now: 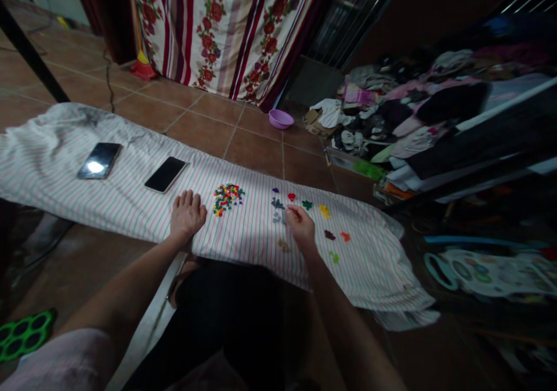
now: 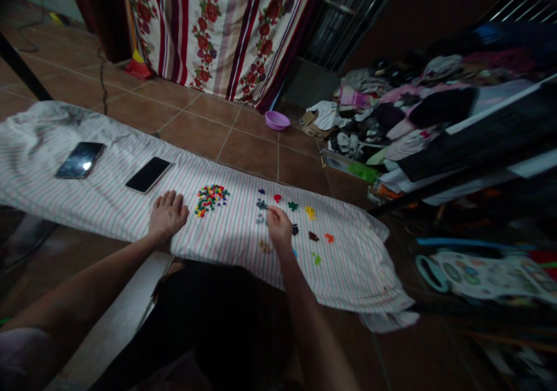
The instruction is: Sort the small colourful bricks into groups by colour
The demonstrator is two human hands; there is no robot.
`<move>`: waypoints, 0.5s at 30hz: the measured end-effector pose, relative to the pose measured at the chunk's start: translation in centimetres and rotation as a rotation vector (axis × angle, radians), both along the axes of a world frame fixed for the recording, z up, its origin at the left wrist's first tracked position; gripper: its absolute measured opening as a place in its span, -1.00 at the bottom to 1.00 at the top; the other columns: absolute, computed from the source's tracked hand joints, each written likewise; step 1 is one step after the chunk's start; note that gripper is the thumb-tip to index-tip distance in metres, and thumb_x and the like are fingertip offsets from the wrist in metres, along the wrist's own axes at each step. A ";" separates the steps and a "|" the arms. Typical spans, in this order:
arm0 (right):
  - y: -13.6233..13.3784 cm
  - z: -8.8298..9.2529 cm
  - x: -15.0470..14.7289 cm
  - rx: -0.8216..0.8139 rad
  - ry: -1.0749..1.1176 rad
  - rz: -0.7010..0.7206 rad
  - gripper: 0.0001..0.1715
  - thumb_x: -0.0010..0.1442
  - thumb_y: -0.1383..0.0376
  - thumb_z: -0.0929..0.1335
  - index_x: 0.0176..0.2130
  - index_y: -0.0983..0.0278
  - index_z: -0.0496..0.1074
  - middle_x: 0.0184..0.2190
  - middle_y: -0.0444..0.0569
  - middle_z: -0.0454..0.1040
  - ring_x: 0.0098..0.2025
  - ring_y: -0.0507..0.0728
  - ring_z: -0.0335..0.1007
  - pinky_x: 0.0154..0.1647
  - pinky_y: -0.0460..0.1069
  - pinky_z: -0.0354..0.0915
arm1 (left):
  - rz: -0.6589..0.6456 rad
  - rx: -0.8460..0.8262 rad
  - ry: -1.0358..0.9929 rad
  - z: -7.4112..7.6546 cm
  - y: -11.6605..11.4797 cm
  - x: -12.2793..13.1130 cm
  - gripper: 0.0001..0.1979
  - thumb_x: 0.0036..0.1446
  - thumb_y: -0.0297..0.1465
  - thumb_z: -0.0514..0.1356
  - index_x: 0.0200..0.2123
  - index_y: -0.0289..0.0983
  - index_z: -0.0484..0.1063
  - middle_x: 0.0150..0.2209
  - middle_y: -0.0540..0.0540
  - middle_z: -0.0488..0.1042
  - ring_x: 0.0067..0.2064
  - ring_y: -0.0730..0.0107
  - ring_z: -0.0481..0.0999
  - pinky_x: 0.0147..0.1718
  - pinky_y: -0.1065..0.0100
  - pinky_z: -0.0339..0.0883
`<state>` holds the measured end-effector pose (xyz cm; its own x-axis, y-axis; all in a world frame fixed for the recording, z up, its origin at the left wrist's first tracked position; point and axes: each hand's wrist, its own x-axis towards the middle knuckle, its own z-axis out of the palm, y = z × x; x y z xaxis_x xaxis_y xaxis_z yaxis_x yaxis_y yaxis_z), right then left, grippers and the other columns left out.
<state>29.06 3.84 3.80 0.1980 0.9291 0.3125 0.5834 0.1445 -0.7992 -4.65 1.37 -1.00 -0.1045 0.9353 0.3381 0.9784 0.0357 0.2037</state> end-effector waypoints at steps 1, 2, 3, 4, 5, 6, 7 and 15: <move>0.0 -0.3 -2.1 -0.017 0.051 0.075 -0.58 0.12 0.06 0.30 -0.20 0.29 0.53 -0.38 -0.03 0.51 -0.37 0.08 0.39 -0.29 -0.01 0.37 | 0.000 0.001 0.000 0.0 0.0 0.0 -0.51 0.23 -0.27 -0.06 0.11 -0.42 0.33 0.21 -0.43 0.30 0.28 -0.10 0.21 0.23 -0.02 0.01; -0.1 -0.7 -4.2 -0.031 0.086 0.145 -0.63 0.11 0.10 0.31 -0.22 0.27 0.53 -0.38 -0.04 0.51 -0.37 0.07 0.40 -0.29 -0.02 0.37 | 0.000 0.004 0.001 0.0 0.0 0.0 -0.51 0.23 -0.27 -0.06 0.11 -0.42 0.33 0.21 -0.42 0.30 0.28 -0.10 0.21 0.23 -0.02 0.01; -0.2 -1.2 -6.2 -0.051 0.102 0.225 -0.69 0.10 0.13 0.32 -0.24 0.26 0.53 -0.37 -0.04 0.51 -0.37 0.07 0.40 -0.28 -0.02 0.38 | 0.001 0.007 0.002 0.0 0.0 0.0 -0.51 0.24 -0.27 -0.07 0.11 -0.42 0.33 0.21 -0.42 0.30 0.28 -0.10 0.21 0.23 -0.01 0.02; -0.3 -1.7 -8.1 -0.069 0.107 0.291 -0.73 0.11 0.17 0.32 -0.25 0.24 0.53 -0.36 -0.05 0.51 -0.35 0.07 0.42 -0.26 -0.03 0.39 | 0.001 0.010 0.006 0.0 0.0 0.0 -0.52 0.24 -0.27 -0.07 0.11 -0.42 0.33 0.21 -0.42 0.30 0.28 -0.10 0.22 0.23 -0.01 0.02; -0.4 -2.2 -9.7 -0.078 0.101 0.338 -0.75 0.13 0.20 0.31 -0.25 0.23 0.53 -0.33 -0.06 0.51 -0.33 0.06 0.43 -0.23 -0.03 0.39 | 0.002 0.014 0.011 0.0 0.0 0.0 -0.52 0.24 -0.27 -0.07 0.10 -0.42 0.33 0.21 -0.41 0.30 0.27 -0.10 0.22 0.23 -0.01 0.03; -0.5 -2.6 -11.2 -0.089 0.085 0.384 -0.76 0.13 0.23 0.31 -0.23 0.22 0.52 -0.31 -0.07 0.50 -0.32 0.06 0.43 -0.22 -0.04 0.39 | 0.001 0.018 0.017 0.0 0.0 0.0 -0.53 0.24 -0.28 -0.07 0.09 -0.41 0.34 0.20 -0.41 0.31 0.27 -0.10 0.23 0.22 -0.01 0.03; -0.6 -3.1 -12.5 -0.106 0.054 0.417 -0.77 0.13 0.27 0.31 -0.22 0.21 0.52 -0.31 -0.08 0.50 -0.31 0.05 0.43 -0.20 -0.04 0.39 | 0.001 0.022 0.022 0.0 0.0 0.0 -0.53 0.24 -0.28 -0.06 0.09 -0.42 0.34 0.20 -0.42 0.31 0.27 -0.10 0.23 0.22 -0.01 0.04; -0.6 -4.6 -17.0 -0.242 -0.247 0.370 -0.82 0.14 0.38 0.37 -0.21 0.18 0.50 -0.26 -0.11 0.47 -0.30 0.03 0.42 -0.15 -0.06 0.35 | -0.004 0.048 0.016 0.0 0.0 -0.1 -0.57 0.24 -0.29 -0.05 0.06 -0.38 0.35 0.19 -0.39 0.33 0.26 -0.06 0.25 0.22 0.00 0.05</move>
